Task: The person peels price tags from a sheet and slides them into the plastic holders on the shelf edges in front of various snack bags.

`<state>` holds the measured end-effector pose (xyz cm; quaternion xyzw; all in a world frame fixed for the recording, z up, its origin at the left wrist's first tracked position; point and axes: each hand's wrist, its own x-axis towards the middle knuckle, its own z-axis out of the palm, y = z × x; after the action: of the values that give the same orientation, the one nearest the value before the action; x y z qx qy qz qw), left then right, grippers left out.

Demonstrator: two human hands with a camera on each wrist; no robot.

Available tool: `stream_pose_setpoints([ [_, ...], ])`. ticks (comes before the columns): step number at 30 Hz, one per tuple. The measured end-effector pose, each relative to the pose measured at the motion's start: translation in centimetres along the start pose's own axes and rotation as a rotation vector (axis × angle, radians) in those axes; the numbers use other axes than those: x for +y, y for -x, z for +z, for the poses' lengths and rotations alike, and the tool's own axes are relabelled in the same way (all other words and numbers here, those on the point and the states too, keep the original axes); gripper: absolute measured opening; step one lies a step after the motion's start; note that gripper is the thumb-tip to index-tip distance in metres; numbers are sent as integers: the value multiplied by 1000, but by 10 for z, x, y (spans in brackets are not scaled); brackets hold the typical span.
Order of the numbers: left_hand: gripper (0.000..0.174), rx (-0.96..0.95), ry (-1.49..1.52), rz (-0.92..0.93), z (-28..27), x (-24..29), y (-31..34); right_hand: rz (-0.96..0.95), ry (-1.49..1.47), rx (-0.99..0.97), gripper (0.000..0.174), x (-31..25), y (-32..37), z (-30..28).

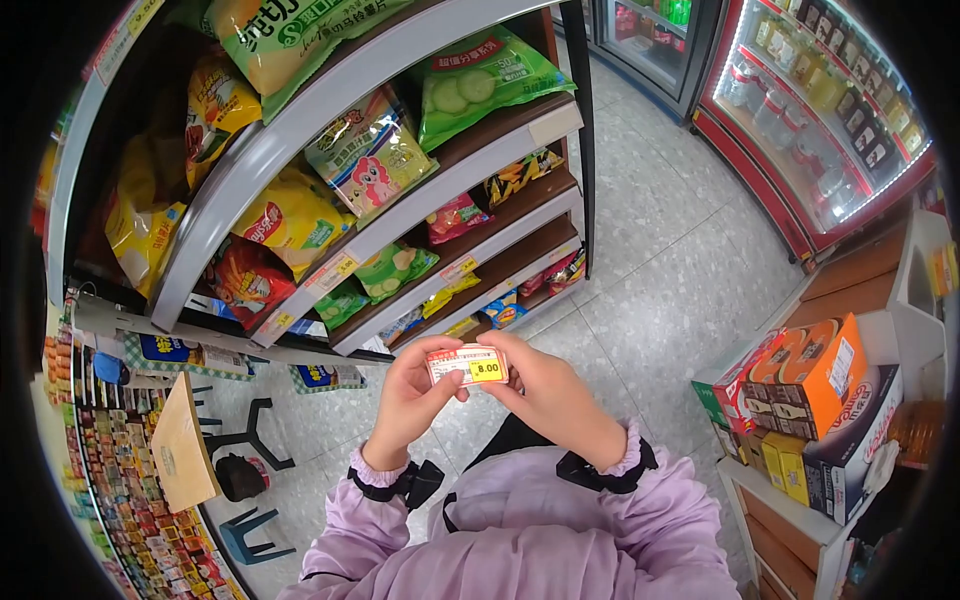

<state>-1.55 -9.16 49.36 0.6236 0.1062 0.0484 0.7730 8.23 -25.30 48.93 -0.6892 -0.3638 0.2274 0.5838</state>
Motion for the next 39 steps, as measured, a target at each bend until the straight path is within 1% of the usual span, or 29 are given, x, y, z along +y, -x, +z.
stream_pose_setpoints([
  [3,33,27,-18,-24,-4,0,-3,-42,-19,25,49,3,-4,5],
  [5,32,45,-21,21,-7,5,-7,33,-156,76,49,-1,-9,6],
  [6,32,44,-23,21,-7,7,-8,32,-157,77,49,1,-11,7],
  [8,29,96,-14,44,-9,9,-13,53,-251,120,37,9,-16,7],
  [9,29,93,-12,44,-12,10,-15,54,-249,123,37,11,-20,7],
  [11,31,23,-4,45,-20,10,-19,201,-443,102,24,15,-26,8],
  [12,31,20,-2,41,-23,10,-22,205,-444,106,24,15,-30,9],
  [14,31,28,-15,38,-28,8,-26,257,-451,108,17,12,-36,11],
  [17,31,11,1,26,-38,9,-34,293,-473,119,16,12,-48,15],
  [21,31,-2,6,-10,-55,9,-44,331,-475,142,16,16,-64,24],
  [23,29,32,-4,15,-61,11,-51,339,-474,166,16,18,-72,28],
  [27,29,11,0,-6,-79,8,-62,338,-468,193,17,27,-86,36],
  [29,32,-28,1,-6,-89,0,-66,333,-336,197,17,29,-92,39],
  [30,32,-36,1,-16,-92,-1,-69,341,-340,207,17,31,-95,40],
  [32,34,-6,-16,17,-94,-5,-72,266,-332,250,16,34,-101,41],
  [33,34,-13,-15,3,-93,-6,-74,278,-336,259,16,35,-102,42],
  [35,37,37,27,8,-92,-4,-80,342,-332,266,15,35,-105,41],
  [39,41,10,62,-21,-96,2,-89,351,-347,267,14,39,-107,36],
])
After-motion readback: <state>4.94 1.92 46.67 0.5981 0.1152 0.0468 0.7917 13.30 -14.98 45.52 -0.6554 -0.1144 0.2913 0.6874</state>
